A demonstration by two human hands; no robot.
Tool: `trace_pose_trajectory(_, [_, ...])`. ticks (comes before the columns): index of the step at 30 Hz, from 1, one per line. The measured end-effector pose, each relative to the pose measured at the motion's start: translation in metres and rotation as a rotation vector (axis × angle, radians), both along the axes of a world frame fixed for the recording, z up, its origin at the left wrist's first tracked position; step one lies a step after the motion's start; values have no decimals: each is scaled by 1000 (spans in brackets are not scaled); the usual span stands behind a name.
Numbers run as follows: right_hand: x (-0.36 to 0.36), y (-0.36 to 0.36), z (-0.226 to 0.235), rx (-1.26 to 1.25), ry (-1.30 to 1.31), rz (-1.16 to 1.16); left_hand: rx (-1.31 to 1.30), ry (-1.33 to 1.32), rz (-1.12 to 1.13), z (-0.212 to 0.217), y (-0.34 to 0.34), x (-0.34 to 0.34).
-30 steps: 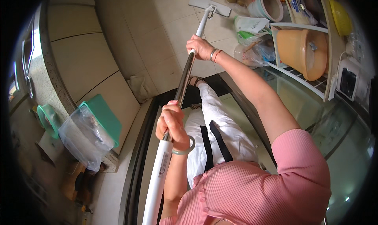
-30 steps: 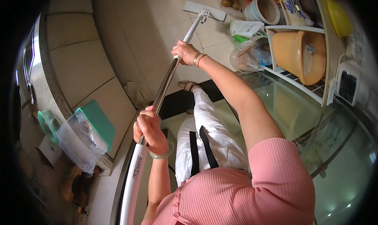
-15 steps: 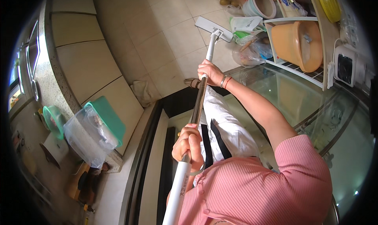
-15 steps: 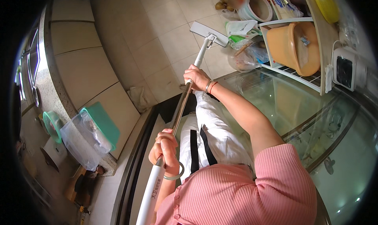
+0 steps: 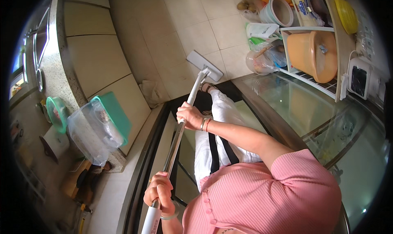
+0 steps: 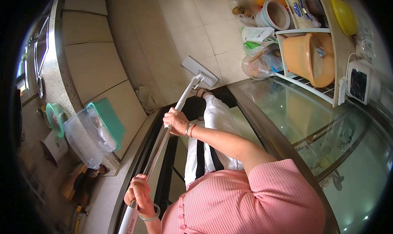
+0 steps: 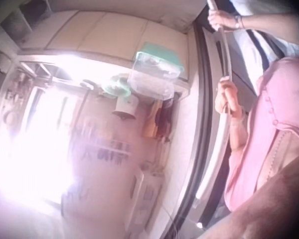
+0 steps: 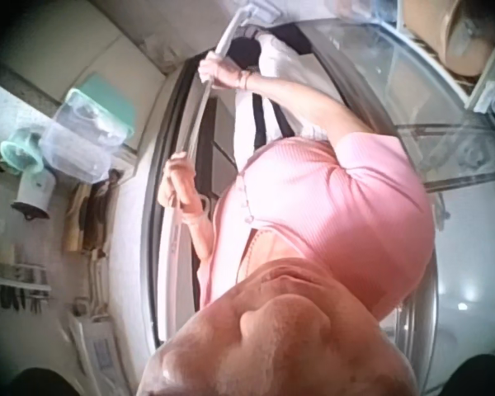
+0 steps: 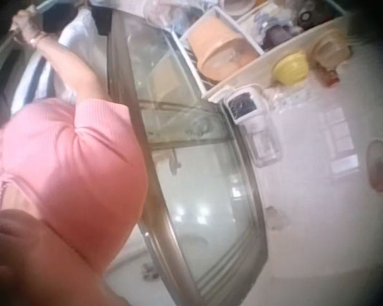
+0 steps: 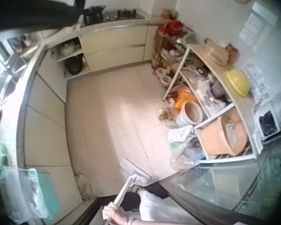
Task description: The person mops the tiled floor in a kitchen and dining area using a flat mop. They move the mop back and forth across the floor, navigating around furniture and kitchen cabinets. The person briefly pauses to pick up a plastic bag from the floor before resuming the mopping task.
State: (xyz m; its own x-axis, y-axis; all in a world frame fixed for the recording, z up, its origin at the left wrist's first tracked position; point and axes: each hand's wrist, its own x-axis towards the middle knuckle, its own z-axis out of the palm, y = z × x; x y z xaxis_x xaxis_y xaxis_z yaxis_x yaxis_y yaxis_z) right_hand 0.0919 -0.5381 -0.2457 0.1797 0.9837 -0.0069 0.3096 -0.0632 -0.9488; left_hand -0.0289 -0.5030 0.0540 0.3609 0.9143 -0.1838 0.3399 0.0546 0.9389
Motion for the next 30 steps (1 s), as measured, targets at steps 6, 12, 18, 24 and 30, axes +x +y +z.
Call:
trace_pose_trajectory(6, [47,23,2,-15,-92,92,56,-255,-114,3,32,57])
trace_pose_trajectory(12, [140,94,-1,115,-256,17,133,-406,-94,-16,79,113])
trace_pose_trajectory(18, [284,208,-48,343,-587,115,232,-406,-32,-88,135,208])
trace_pose_trajectory(24, [399,311,-113,201,-533,-27,238,-446,-13,-169,225,304])
trace_pose_trajectory(30, [413,342,-143,183,-477,-240,207,-297,-75,-179,287,336])
